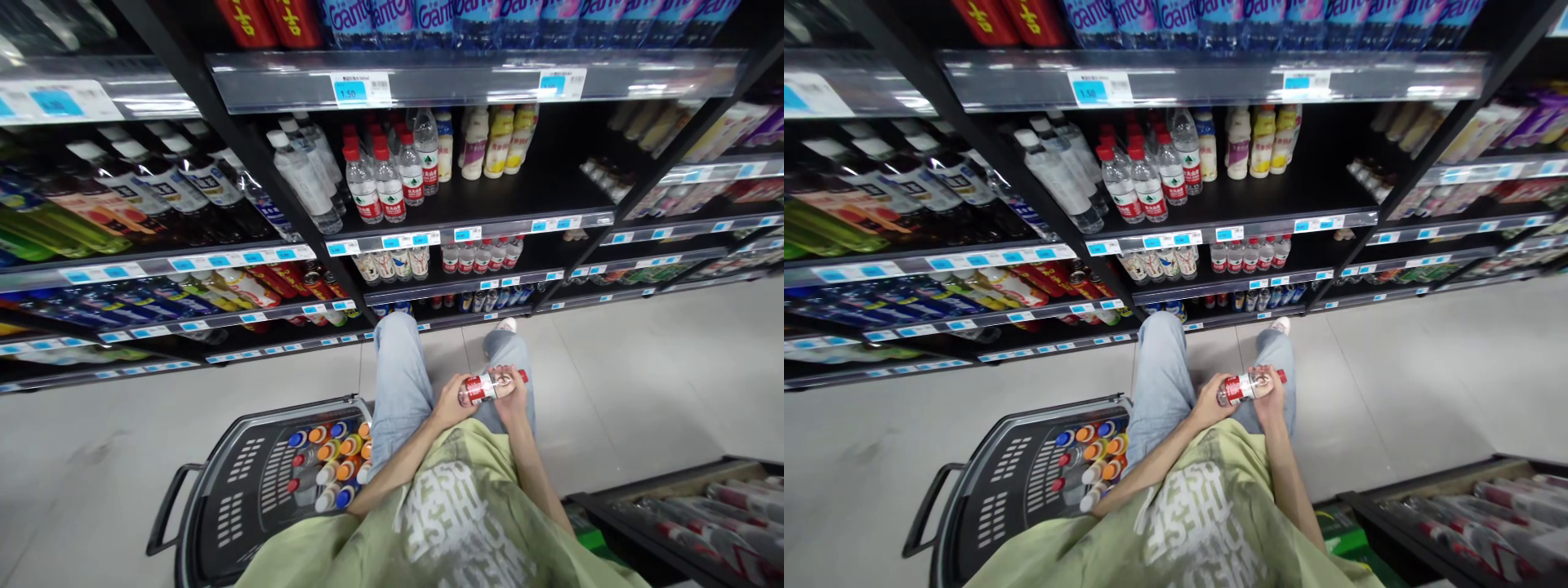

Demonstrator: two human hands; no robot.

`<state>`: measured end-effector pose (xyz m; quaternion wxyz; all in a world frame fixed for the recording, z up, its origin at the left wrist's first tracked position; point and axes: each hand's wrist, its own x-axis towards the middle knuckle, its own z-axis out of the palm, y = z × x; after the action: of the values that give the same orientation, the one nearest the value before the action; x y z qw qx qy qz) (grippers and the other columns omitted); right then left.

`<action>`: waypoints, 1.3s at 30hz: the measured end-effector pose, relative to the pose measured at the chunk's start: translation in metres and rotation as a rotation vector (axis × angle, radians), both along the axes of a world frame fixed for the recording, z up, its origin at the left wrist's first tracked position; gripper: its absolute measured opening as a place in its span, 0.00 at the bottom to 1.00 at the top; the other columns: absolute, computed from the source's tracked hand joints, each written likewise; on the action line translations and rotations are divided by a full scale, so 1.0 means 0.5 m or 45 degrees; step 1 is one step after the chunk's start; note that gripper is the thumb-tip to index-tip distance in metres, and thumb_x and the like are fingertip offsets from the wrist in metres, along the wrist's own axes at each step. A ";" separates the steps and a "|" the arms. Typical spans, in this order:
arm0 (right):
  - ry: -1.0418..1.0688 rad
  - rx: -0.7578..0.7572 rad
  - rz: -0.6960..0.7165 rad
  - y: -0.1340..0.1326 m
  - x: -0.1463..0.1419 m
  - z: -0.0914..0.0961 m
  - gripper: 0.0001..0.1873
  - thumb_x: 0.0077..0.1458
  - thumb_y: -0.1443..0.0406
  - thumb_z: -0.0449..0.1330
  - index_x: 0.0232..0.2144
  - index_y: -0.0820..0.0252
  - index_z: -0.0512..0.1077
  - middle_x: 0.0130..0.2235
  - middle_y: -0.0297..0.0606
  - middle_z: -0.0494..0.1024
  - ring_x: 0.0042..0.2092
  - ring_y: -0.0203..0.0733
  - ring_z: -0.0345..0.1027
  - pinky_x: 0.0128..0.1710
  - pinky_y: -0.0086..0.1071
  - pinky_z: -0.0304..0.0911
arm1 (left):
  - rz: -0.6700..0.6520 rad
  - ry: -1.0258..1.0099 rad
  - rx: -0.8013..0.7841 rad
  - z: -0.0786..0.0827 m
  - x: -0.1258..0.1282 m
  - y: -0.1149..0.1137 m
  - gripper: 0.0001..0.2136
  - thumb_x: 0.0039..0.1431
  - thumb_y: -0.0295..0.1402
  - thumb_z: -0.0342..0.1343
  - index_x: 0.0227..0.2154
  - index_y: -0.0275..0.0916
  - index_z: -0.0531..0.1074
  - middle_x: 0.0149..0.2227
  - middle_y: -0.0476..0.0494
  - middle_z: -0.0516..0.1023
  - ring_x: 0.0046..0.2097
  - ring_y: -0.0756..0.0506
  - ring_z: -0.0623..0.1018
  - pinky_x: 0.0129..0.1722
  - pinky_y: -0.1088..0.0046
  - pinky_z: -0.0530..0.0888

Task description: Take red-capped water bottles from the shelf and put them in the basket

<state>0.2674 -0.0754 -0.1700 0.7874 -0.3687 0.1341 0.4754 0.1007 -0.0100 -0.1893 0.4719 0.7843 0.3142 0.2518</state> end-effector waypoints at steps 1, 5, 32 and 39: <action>0.004 -0.001 -0.002 0.000 0.000 0.000 0.11 0.52 0.59 0.71 0.31 0.54 0.72 0.32 0.31 0.81 0.39 0.42 0.80 0.43 0.36 0.77 | 0.001 -0.001 0.009 -0.003 0.000 0.000 0.29 0.47 0.28 0.69 0.55 0.38 0.74 0.51 0.39 0.81 0.50 0.40 0.82 0.55 0.63 0.78; -0.019 0.006 0.015 0.000 0.000 -0.004 0.14 0.51 0.58 0.72 0.31 0.54 0.72 0.33 0.30 0.81 0.40 0.42 0.80 0.43 0.36 0.77 | 0.010 -0.021 0.044 -0.014 0.000 0.000 0.29 0.46 0.29 0.70 0.55 0.38 0.74 0.50 0.39 0.81 0.50 0.39 0.82 0.54 0.62 0.79; -0.028 0.038 0.006 -0.003 0.003 -0.019 0.13 0.52 0.57 0.71 0.32 0.56 0.73 0.34 0.33 0.82 0.40 0.43 0.81 0.44 0.38 0.78 | -0.008 0.095 -0.327 0.023 -0.003 0.001 0.24 0.44 0.40 0.74 0.43 0.35 0.79 0.32 0.48 0.82 0.31 0.48 0.77 0.32 0.74 0.71; -0.108 0.060 0.035 -0.008 0.005 -0.037 0.15 0.50 0.55 0.71 0.30 0.55 0.72 0.32 0.33 0.81 0.40 0.46 0.81 0.42 0.39 0.78 | -0.212 -0.007 -0.936 0.033 -0.005 0.011 0.38 0.49 0.57 0.71 0.53 0.29 0.76 0.26 0.48 0.78 0.18 0.54 0.63 0.19 0.76 0.58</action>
<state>0.2698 -0.0792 -0.1886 0.7943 -0.3718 0.0845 0.4730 0.0983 -0.0043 -0.1728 0.7417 0.5846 0.3176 0.0851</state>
